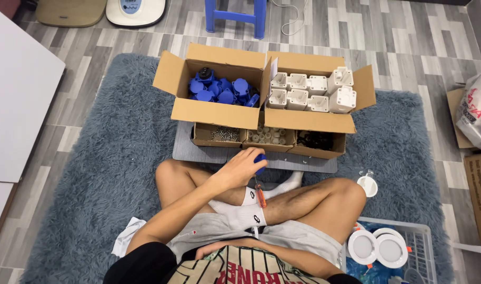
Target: Assembling electrical components by using a screwdriver to secure parts while sitting on the floor
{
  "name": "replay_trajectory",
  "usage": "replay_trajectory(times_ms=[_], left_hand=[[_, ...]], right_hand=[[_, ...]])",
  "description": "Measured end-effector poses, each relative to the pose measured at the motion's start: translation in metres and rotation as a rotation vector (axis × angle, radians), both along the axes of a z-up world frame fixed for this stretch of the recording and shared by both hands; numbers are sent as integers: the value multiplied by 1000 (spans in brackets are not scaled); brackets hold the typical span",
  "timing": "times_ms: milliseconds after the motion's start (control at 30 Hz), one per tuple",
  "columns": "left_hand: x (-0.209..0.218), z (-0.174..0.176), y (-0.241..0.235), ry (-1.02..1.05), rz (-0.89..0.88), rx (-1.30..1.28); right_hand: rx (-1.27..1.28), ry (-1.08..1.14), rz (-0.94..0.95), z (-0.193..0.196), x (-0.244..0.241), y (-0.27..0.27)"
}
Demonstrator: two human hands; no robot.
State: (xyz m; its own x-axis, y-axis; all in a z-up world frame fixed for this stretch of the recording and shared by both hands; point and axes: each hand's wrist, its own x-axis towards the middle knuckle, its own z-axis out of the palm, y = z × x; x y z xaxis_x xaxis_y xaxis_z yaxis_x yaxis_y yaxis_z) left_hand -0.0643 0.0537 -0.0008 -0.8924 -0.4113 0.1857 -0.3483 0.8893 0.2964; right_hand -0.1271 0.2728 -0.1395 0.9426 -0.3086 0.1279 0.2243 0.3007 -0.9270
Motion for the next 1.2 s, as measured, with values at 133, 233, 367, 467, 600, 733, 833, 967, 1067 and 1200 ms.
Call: replay_trajectory(times_ms=[133,233,367,467,600,733,833,967,1067,1200], left_hand=[[6,8,-3,25,17,93],[14,24,-4,5,25,107],[22,20,-2,56,27,43],[22,16,1,95,63,-7],[22,19,4,160,93,-4],[24,35,10,288,106,120],[23,39,22,386,82,276],[16,43,41,492,23,497],[9,38,56,585,9,554],[9,22,65,644,-13,580]], right_hand=[[89,-80,53,-10,3,8],[105,-27,36,-5,-19,-4],[-134,140,-222,112,-63,-45],[-160,213,-513,124,-90,-61],[-153,232,-766,117,-135,-71],[-309,439,-1219,137,-162,-79],[-441,496,-1383,151,-166,-83],[-782,496,-1496,178,-149,-87],[-861,489,-1513,183,-138,-89],[-854,514,-1526,161,-136,-84]])
